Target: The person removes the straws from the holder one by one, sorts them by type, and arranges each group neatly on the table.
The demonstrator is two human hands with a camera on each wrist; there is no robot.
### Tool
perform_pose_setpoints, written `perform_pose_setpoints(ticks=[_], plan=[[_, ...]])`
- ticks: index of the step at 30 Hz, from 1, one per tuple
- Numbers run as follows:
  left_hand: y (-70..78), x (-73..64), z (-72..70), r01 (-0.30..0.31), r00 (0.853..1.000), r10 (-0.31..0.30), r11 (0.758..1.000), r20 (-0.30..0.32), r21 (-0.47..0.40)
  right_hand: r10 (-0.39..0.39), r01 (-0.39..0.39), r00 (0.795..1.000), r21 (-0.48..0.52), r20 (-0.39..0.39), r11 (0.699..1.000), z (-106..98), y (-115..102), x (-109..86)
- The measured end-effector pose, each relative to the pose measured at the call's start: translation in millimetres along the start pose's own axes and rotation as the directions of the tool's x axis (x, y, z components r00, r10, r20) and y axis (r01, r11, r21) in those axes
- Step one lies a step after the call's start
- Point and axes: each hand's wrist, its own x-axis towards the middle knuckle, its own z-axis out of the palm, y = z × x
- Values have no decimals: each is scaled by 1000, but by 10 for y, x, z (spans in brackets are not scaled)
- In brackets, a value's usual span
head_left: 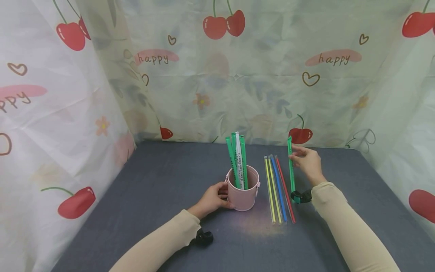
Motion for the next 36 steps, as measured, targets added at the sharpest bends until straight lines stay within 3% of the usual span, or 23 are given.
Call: perform_pose_setpoints(ticks=[11, 23, 36], plan=[[3, -3, 3, -10, 1000, 10, 1000, 0, -10, 34, -34, 999, -26, 12, 999, 61, 122, 8], [6, -4, 7, -21, 1000, 21, 1000, -4, 0, 28, -20, 995, -90, 99, 996, 93, 237, -3], [37, -34, 2, -22, 1000, 22, 1000, -2, -15, 121, -110, 986, -99, 114, 989, 181, 359, 29]])
